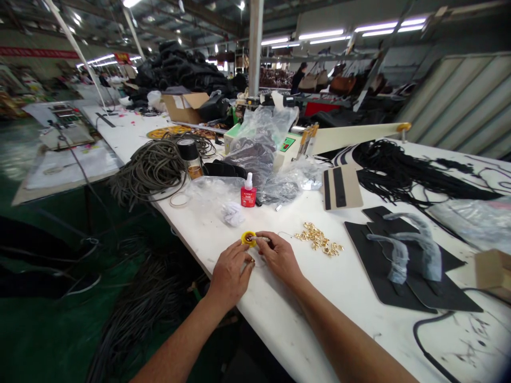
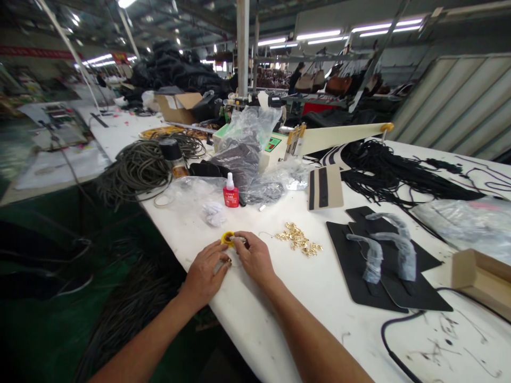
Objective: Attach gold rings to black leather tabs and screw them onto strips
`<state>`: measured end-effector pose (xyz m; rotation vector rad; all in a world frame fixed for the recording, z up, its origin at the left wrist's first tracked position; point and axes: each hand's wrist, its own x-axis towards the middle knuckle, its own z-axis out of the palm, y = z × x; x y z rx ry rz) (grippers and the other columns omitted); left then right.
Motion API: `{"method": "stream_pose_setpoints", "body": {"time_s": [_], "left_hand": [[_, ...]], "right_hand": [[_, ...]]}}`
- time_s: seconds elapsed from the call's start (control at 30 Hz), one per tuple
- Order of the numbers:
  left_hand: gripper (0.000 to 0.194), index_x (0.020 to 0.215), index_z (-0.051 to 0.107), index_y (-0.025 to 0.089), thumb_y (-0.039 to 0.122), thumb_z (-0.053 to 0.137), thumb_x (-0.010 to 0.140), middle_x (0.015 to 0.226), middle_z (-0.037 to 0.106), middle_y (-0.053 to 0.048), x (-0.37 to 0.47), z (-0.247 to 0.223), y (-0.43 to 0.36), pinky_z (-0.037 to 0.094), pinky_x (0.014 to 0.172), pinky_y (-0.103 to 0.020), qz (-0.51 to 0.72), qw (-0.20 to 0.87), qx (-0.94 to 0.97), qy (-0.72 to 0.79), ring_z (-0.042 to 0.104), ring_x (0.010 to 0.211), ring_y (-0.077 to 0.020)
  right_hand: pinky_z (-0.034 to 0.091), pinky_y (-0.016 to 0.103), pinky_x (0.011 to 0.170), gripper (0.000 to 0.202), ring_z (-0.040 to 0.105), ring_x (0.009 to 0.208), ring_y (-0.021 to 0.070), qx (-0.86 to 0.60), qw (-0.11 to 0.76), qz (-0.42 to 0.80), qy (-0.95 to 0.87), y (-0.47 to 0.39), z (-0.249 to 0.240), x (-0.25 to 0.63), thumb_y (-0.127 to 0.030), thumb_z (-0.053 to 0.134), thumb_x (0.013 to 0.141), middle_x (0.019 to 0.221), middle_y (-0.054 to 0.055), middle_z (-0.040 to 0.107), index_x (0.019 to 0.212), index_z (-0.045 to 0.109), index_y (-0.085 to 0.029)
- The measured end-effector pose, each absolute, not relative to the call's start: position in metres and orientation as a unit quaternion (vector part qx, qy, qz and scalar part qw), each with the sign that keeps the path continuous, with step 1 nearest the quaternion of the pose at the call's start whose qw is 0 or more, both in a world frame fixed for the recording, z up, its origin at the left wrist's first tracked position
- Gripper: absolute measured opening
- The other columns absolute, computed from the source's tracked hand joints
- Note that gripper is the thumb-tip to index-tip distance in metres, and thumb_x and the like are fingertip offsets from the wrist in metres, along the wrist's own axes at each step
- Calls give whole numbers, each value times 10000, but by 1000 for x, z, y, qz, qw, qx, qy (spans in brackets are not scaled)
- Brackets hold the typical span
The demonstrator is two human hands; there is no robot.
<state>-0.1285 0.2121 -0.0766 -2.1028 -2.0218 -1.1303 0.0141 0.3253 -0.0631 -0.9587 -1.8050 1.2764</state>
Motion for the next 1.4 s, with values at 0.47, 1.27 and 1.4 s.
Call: {"method": "stream_pose_setpoints", "body": {"time_s": [0.47, 1.27, 1.4], "left_hand": [[67, 965, 688, 218, 163, 652, 951, 1202, 741, -111, -129, -70, 213, 541, 1101, -538, -408, -19, -651, -640, 646, 1239, -285], [66, 1002, 702, 234, 257, 642, 989, 987, 777, -38, -67, -76, 194, 573, 883, -374, -445, -15, -585, -678, 716, 949, -217], [63, 994, 704, 226, 254, 648, 988, 983, 776, -38, -67, -76, 193, 567, 872, -364, -444, -10, -587, -677, 715, 944, -212]], "right_hand": [[536, 298, 653, 370, 676, 656, 179, -381, 383, 559, -629, 322, -45, 28, -496, 676, 922, 712, 8, 707, 1117, 727, -186], [502, 287, 627, 174, 626, 595, 149, -434, 415, 458, -655, 260, -32, 89, -394, 625, 964, 704, -15, 661, 985, 633, -222], [498, 282, 628, 163, 630, 597, 147, -434, 415, 456, -657, 259, -33, 88, -383, 626, 965, 706, -18, 660, 981, 635, -221]]}}
